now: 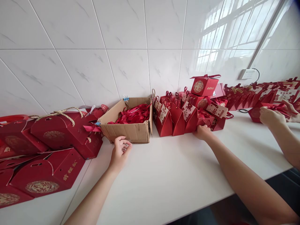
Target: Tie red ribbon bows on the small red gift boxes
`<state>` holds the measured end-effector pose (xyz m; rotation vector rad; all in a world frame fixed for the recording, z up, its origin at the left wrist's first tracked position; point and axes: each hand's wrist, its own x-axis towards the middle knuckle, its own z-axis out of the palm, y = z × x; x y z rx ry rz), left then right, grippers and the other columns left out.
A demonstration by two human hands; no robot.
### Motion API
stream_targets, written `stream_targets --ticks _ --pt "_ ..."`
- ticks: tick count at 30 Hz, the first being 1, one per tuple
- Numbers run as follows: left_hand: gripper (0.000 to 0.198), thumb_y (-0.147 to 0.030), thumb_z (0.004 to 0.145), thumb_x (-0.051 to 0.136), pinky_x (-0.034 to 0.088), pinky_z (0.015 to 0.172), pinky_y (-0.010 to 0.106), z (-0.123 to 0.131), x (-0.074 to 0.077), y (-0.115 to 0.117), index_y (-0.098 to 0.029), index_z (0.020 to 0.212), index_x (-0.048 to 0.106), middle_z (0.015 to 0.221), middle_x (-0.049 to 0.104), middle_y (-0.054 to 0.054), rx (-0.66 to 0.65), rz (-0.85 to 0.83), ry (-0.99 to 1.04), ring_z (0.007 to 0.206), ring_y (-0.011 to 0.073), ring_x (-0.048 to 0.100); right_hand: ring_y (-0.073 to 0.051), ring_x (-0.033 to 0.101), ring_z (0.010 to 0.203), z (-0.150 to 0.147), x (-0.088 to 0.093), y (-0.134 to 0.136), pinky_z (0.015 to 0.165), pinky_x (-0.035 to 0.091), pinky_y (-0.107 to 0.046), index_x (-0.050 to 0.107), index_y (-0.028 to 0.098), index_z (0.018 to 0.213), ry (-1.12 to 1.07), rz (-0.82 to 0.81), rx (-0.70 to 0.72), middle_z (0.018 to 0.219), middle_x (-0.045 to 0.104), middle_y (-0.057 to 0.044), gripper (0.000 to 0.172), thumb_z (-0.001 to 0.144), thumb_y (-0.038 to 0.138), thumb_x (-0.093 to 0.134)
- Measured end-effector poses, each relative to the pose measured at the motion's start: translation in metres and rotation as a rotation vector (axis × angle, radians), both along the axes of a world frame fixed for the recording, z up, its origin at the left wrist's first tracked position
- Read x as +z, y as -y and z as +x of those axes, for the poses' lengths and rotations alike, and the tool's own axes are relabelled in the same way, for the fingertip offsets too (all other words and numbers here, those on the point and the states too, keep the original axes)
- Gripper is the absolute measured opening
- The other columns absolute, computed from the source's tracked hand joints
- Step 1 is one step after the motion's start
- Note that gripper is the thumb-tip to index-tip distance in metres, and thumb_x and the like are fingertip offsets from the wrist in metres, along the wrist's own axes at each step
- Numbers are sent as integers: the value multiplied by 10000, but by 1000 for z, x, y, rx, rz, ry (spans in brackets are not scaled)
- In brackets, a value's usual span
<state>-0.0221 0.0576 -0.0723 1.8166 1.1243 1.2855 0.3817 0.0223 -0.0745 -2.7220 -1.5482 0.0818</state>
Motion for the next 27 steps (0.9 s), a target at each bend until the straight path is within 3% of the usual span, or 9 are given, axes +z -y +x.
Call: stream_targets --ticks 18,23,27 --pt "360 -304 790 569 427 597 263 -1 -1 0 -237 1061 341 857 560 -5 -1 -3 -28 648 124 534 -345 484 1163 -2 1 2 850 406 -379 541 43 1209 -12 -6 -44 1155 535 -248 491 912 428 475" --pt "352 -294 787 564 429 596 261 -1 -1 0 -235 1053 343 850 558 -7 0 6 -26 646 123 532 -332 560 1083 -15 8 5 784 458 -384 551 38 1208 -31 -24 -82 1190 521 -275 513 931 451 424" --pt "339 -295 795 548 412 573 247 -1 0 2 -229 1055 341 846 553 -5 -3 31 -49 637 119 529 -204 620 921 -29 13 11 778 500 -366 591 123 1123 -34 -31 -16 1076 622 -128 390 925 441 483"
